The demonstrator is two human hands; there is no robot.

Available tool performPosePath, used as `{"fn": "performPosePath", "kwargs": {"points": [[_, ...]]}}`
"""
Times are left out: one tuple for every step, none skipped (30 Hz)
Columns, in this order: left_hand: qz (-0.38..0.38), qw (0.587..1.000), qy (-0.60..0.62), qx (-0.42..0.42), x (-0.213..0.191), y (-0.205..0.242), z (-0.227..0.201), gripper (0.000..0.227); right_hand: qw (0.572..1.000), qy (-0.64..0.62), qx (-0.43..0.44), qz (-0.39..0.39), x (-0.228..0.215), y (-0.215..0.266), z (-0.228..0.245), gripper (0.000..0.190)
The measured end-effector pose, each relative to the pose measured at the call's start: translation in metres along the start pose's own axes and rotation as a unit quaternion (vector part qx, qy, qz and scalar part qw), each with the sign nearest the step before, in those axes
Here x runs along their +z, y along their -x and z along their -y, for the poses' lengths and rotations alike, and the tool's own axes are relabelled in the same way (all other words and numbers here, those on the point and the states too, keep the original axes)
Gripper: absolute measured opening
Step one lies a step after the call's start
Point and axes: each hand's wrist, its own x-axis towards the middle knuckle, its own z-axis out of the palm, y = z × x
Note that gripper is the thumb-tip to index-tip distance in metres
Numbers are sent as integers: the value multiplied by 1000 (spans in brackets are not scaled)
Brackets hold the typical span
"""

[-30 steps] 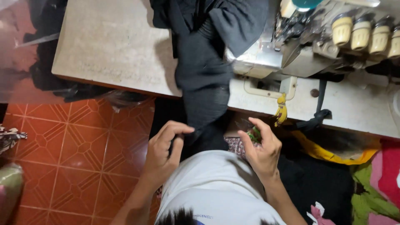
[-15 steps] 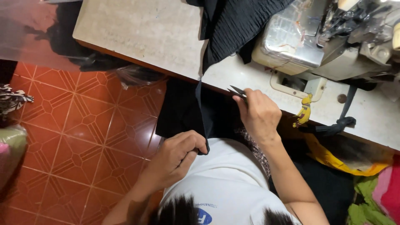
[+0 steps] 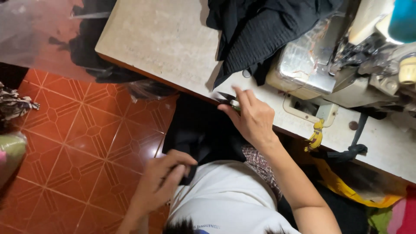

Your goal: The person uses scissors to trim the edges of a black fabric garment. They then place the garment on a sewing machine and begin to sew the fabric.

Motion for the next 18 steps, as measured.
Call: {"fn": "performPosePath", "kwargs": {"points": [[0, 1000, -1, 4, -2, -2, 2, 23, 1000, 2, 0, -4, 9, -9, -6, 52], [-82, 995, -47, 25, -4, -4, 3, 16, 999, 2, 14, 38, 19, -18, -11, 70], [-164, 981, -92, 47, -6, -7, 4, 11, 996, 1, 29, 81, 28, -27, -16, 100], [-161, 981, -95, 54, -7, -13, 10, 11, 997, 3, 32, 73, 44, -32, -18, 100], [-199, 954, -201, 101, -9, -20, 15, 13, 997, -31, 40, 50, 61, -38, -20, 61], [-236, 911, -302, 151, -10, -31, 21, 20, 997, -61, 46, 21, 78, -47, -26, 25], [-236, 909, -302, 164, -8, -34, 30, 20, 997, -56, 48, 10, 57, -47, -11, 25], [-227, 913, -307, 142, -5, -37, 39, 55, 967, -253, 33, 13, 37, -45, 4, 18], [-219, 917, -312, 120, -3, -41, 50, 90, 897, -441, 13, 16, 20, -42, 19, 11], [-216, 918, -310, 119, 1, -43, 48, 90, 898, -439, 15, 18, -5, -38, 29, 11], [-160, 945, -241, 154, 6, -45, 48, 81, 860, -506, -17, 67, -29, -33, 40, 11], [-104, 963, -170, 179, 12, -40, 48, 73, 809, -573, -47, 121, -53, -25, 54, 24], [-103, 966, -167, 170, 12, -37, 50, 73, 806, -577, -42, 128, -64, -22, 50, 24], [-82, 963, -177, 184, 11, -34, 52, 48, 800, -582, -27, 139, -75, -20, 46, 24], [-61, 960, -187, 199, 10, -30, 55, 32, 795, -588, -13, 150, -86, -18, 43, 30], [-62, 963, -184, 188, 5, -29, 45, 32, 790, -592, -9, 159, -75, -4, 23, 30], [-77, 970, -145, 179, 0, -29, 36, 31, 856, -497, 50, 131, -65, 10, 3, 53], [-97, 975, -107, 167, -5, -27, 28, 36, 907, -396, 102, 102, -54, 24, -16, 76]]}}
